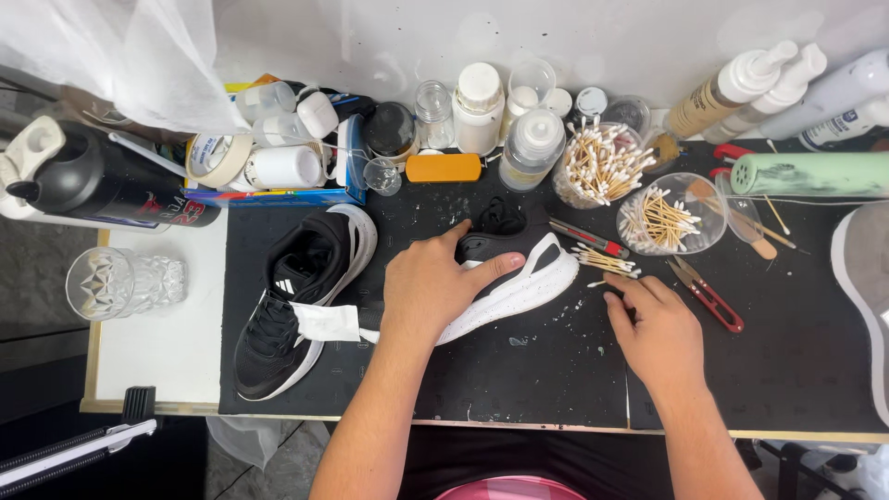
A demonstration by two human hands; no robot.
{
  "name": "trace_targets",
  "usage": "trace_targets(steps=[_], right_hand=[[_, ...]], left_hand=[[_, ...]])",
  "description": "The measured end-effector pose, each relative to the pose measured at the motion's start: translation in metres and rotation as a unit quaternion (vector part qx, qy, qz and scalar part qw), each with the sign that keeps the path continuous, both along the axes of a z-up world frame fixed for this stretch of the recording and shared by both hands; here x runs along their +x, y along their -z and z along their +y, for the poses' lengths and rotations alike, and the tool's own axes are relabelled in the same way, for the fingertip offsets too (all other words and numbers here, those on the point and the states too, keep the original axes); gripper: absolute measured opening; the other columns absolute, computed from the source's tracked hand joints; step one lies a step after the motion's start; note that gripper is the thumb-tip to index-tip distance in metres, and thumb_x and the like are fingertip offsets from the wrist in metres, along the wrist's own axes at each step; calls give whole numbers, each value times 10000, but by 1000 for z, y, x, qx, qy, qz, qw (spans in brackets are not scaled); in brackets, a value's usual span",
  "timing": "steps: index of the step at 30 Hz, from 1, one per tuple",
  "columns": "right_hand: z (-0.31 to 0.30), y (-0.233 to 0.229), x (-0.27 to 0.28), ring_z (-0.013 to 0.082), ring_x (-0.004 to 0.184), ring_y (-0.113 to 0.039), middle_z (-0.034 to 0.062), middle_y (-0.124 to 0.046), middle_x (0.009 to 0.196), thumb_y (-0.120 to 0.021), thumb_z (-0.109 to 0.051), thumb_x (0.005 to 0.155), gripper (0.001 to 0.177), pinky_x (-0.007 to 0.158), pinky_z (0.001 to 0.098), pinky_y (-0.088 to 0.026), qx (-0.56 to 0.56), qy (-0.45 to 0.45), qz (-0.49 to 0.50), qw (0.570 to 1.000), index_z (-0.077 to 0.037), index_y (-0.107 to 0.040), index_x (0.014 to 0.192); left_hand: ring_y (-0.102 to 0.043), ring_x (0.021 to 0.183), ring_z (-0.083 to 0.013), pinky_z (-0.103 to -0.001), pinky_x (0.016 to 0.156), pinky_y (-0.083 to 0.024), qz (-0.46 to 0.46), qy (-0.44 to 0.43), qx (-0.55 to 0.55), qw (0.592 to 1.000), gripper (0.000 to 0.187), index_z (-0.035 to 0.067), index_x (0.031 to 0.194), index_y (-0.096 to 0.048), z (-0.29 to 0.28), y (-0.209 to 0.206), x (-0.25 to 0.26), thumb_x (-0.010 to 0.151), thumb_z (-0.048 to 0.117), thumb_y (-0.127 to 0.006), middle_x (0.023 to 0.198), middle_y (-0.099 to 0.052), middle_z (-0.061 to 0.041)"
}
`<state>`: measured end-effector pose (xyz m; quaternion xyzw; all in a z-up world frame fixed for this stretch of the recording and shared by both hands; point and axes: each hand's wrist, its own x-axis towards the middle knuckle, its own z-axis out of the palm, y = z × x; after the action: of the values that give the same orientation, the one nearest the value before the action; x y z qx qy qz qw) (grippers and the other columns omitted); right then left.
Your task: The person cleans the white midsole and side panels of a black and white sneaker using a cotton swab. They repeatedly dip the swab into a liquid solution and scrub specific areas of the shoe's exterior.
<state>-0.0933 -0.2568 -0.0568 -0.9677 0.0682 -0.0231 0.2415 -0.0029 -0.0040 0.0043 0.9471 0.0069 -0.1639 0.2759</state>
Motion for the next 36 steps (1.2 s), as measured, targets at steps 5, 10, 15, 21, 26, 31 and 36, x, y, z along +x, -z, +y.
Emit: trace_targets(steps=[5,10,15,21,26,31,36], right_hand=[[0,10,1,273,974,-613,60,-593,1012,-737,-159,878,92,800,416,-521,-94,-43,-44,994,-127,-732,964],[21,2,2,348,1017,-586,125,-611,1099,-683,-77,864,117,899,474,-496,-83,-76,-103,988,-48,-657,974],[16,-48,39,332,994,-645,133,-664,1015,-641,-28,973,66,956,447,-499,90,-105,-142,980,-18,-627,1037],[25,-93,110,295,923,-672,124,-678,1062,-637,4,1030,51,807,386,-520,113,-137,-180,967,-1,-659,1075],[34,-92,145,307,984,-652,120,-675,1067,-640,33,1018,122,866,414,-519,53,-187,-218,956,-18,-715,1099],[37,-88,147,313,1034,-656,96,-661,1049,-671,20,997,89,887,426,-529,-33,-203,-245,948,-29,-723,1051],[37,-87,143,314,1017,-651,122,-594,1079,-670,35,993,117,881,422,-529,-4,-198,-218,956,-15,-725,1083]], left_hand=[[-767,788,-302,-429,712,-589,-13,12,13,1000,1035,69,1315,-676,1,3,-1,655,864,-623,675,-757,-120],[-766,756,-308,-426,673,-590,-51,19,8,998,1038,42,1298,-689,1,3,-5,672,867,-618,680,-738,-140],[-769,731,-281,-409,639,-591,-11,20,5,1000,1071,38,1310,-673,2,2,-4,649,879,-614,645,-724,-128],[-780,729,-246,-386,645,-594,13,16,4,1000,1083,50,1336,-654,1,1,-4,639,877,-608,614,-742,-100],[-776,758,-250,-392,666,-596,8,16,-2,1000,1050,44,1300,-681,2,3,1,660,874,-614,651,-756,-98],[-783,751,-246,-395,662,-602,27,16,2,1000,1053,55,1302,-678,2,1,2,641,872,-616,649,-753,-106],[-783,754,-241,-391,658,-603,23,22,0,999,1055,42,1299,-677,2,6,3,662,879,-596,646,-759,-94]])
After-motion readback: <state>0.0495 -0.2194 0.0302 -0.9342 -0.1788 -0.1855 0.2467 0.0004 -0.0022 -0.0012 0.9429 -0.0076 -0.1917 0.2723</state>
